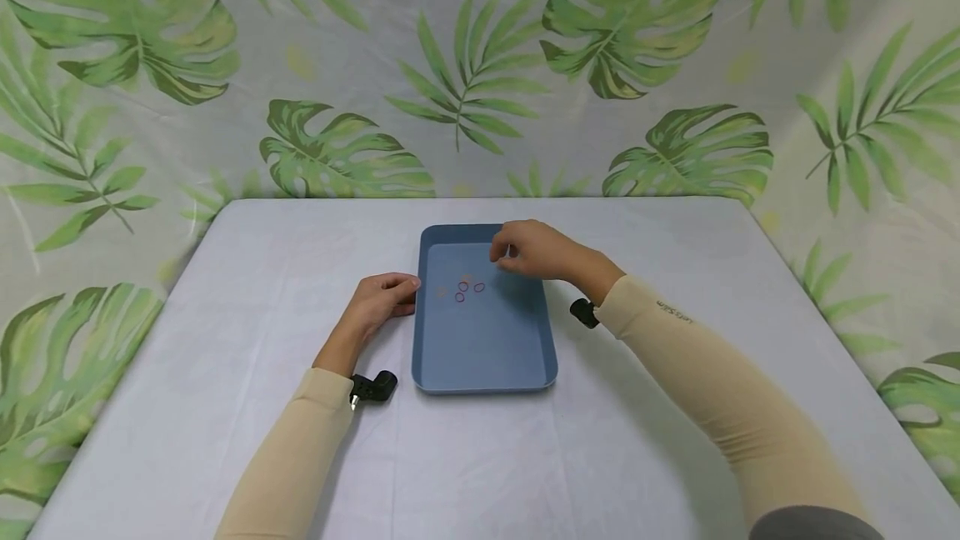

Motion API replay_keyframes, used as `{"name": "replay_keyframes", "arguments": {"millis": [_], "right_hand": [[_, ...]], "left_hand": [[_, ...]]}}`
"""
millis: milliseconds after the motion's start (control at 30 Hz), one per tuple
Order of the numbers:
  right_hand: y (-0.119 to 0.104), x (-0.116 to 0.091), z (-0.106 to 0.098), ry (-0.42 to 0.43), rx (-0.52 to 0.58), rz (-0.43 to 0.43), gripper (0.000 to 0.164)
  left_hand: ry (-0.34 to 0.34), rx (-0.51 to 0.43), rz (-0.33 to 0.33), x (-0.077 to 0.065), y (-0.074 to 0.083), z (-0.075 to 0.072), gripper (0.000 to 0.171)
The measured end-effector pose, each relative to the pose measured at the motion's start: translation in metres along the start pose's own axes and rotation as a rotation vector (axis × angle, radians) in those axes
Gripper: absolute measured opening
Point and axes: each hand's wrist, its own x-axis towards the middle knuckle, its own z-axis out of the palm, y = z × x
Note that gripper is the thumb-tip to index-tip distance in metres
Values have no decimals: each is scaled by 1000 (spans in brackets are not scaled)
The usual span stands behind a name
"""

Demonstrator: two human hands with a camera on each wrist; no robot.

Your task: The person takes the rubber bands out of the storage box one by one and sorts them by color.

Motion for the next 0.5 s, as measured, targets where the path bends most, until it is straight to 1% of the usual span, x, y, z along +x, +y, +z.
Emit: {"name": "replay_keyframes", "arguments": {"millis": [300,500], "right_hand": [[12,12,32,26,9,-5,12],[15,16,46,38,7,40,10]], "left_hand": [[-7,-11,0,0,0,1,37],[-6,-15,-3,0,1,0,37]]}}
